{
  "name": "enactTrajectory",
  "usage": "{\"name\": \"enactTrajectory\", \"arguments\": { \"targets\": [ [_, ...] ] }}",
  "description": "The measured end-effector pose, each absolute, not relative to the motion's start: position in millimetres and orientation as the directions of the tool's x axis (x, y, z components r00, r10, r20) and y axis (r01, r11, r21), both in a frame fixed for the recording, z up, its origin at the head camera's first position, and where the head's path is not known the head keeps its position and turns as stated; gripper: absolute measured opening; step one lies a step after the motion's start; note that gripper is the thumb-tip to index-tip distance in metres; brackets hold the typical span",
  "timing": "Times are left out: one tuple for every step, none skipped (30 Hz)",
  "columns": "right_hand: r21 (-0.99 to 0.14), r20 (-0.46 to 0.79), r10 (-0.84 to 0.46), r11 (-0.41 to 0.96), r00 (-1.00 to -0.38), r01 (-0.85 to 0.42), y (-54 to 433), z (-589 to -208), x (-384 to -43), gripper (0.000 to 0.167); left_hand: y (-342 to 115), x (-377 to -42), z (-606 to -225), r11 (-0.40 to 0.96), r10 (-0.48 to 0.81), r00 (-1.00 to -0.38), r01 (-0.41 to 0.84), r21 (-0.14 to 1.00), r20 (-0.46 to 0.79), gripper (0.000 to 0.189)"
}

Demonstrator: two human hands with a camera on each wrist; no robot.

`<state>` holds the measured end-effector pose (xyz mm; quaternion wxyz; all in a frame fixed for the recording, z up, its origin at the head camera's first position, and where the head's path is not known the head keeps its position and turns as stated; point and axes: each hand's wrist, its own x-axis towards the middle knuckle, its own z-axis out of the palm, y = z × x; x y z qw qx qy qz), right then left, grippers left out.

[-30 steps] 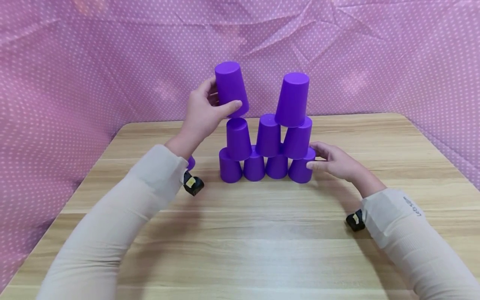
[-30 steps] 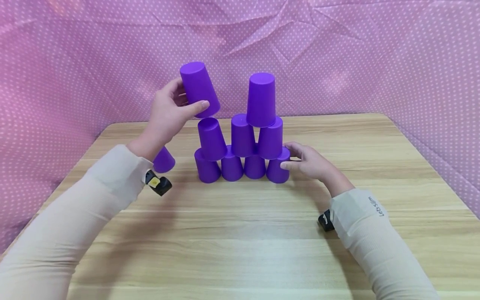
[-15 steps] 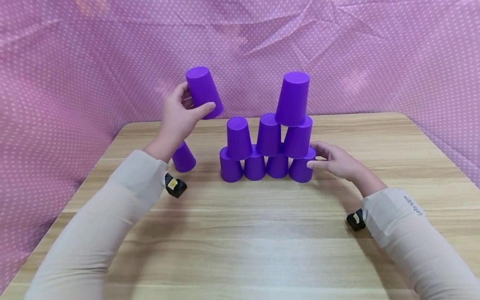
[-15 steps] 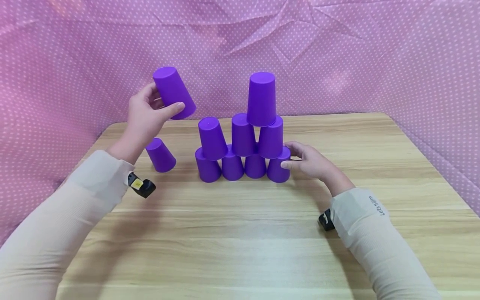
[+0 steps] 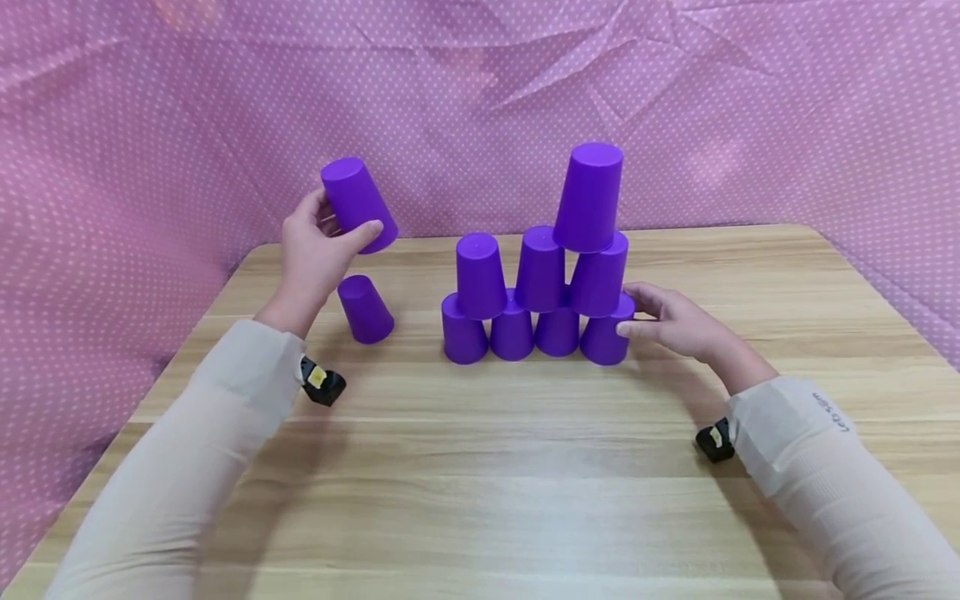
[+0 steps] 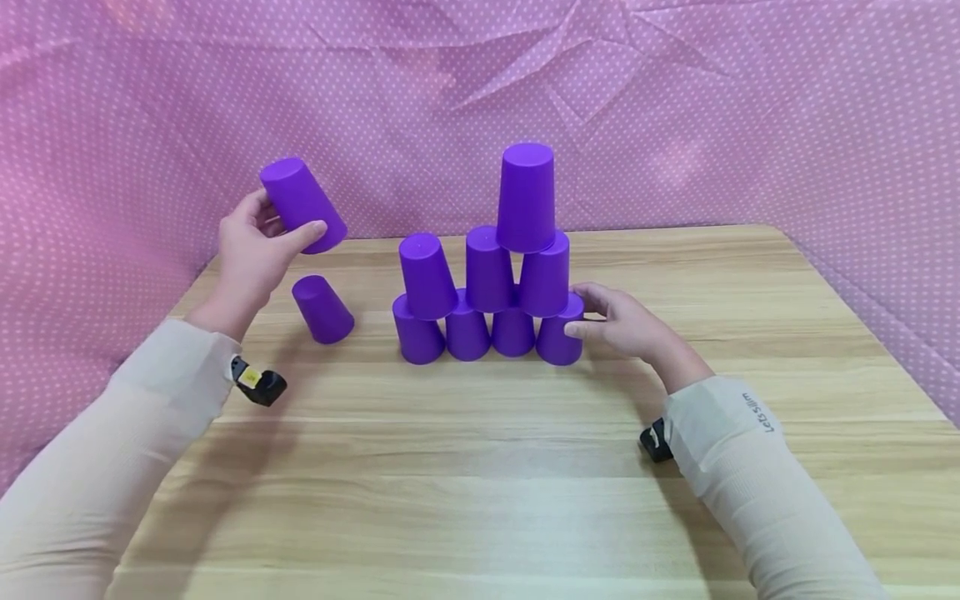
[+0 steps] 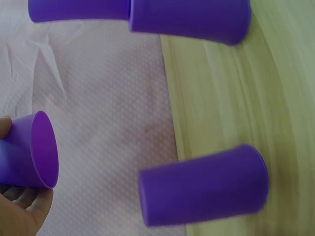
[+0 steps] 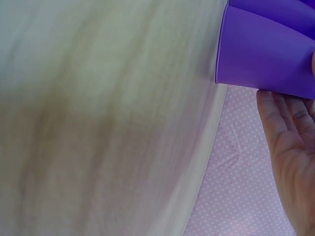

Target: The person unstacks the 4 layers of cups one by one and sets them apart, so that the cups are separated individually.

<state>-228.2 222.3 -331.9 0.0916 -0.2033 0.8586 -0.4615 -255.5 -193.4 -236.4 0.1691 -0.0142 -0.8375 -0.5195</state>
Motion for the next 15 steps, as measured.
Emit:
{"name": "enactTrajectory", "arguments": {
  "targets": [
    [-0.831,0.032,-0.435,0.489,-0.9,-0.265,222.1,-332.1,-228.3,0.05,-196.9,-255.1,-237.7,0.464,-0.161,-0.942,0.192,0.865,0.296,0.069],
    [-0.832,0.033,-0.436,0.486,-0.899,-0.266,221.9,-332.4,-228.4,0.05,-200.7,-254.6,-239.1,0.466,-0.167,-0.941,0.187,0.865,0.294,0.07],
    [-0.834,0.034,-0.437,0.484,-0.899,-0.266,221.7,-332.7,-228.5,0.05,-204.5,-253.9,-240.4,0.469,-0.178,-0.939,0.182,0.865,0.294,0.07],
    [-0.835,0.035,-0.439,0.481,-0.898,-0.268,221.5,-332.9,-228.6,0.05,-208.3,-253.0,-241.7,0.479,-0.19,-0.938,0.169,0.861,0.29,0.071],
    [-0.836,0.035,-0.44,0.479,-0.897,-0.268,221.5,-333.0,-228.6,0.05,-212.1,-252.2,-243.1,0.481,-0.201,-0.937,0.16,0.862,0.285,0.071],
    [-0.836,0.035,-0.44,0.48,-0.897,-0.268,221.6,-333.0,-228.5,0.05,-215.7,-251.4,-244.7,0.482,-0.21,-0.936,0.152,0.863,0.282,0.071],
    [-0.835,0.035,-0.44,0.48,-0.897,-0.268,221.8,-332.8,-228.4,0.05,-219.3,-250.6,-246.4,0.486,-0.22,-0.935,0.142,0.863,0.277,0.071],
    [-0.834,0.034,-0.439,0.482,-0.898,-0.267,222.0,-332.6,-228.3,0.05,-222.7,-249.8,-248.1,0.492,-0.229,-0.935,0.129,0.861,0.271,0.072],
    [-0.834,0.035,-0.437,0.483,-0.899,-0.268,222.3,-332.4,-228.2,0.049,-226.0,-249.2,-250.0,0.497,-0.238,-0.934,0.12,0.859,0.268,0.072],
    [-0.834,0.037,-0.436,0.483,-0.899,-0.268,222.6,-332.2,-228.1,0.049,-229.1,-248.5,-252.0,0.504,-0.245,-0.933,0.108,0.857,0.262,0.072],
    [-0.834,0.038,-0.435,0.483,-0.9,-0.268,222.9,-332.0,-228.0,0.049,-231.9,-248.1,-254.2,0.501,-0.252,-0.933,0.102,0.86,0.258,0.072],
    [-0.835,0.04,-0.435,0.48,-0.899,-0.269,222.9,-332.0,-228.0,0.049,-234.8,-247.6,-256.3,0.499,-0.261,-0.932,0.094,0.861,0.253,0.072],
    [-0.837,0.042,-0.437,0.475,-0.898,-0.27,222.9,-332.1,-228.0,0.049,-237.5,-247.1,-258.4,0.496,-0.271,-0.931,0.084,0.864,0.246,0.072],
    [-0.839,0.043,-0.44,0.472,-0.897,-0.272,222.8,-332.3,-228.1,0.049,-240.1,-246.5,-260.5,0.492,-0.281,-0.928,0.078,0.867,0.243,0.072],
    [-0.842,0.044,-0.442,0.466,-0.896,-0.271,222.6,-332.5,-228.2,0.049,-242.7,-245.9,-262.5,0.486,-0.291,-0.927,0.069,0.871,0.236,0.072]
  ]
}}
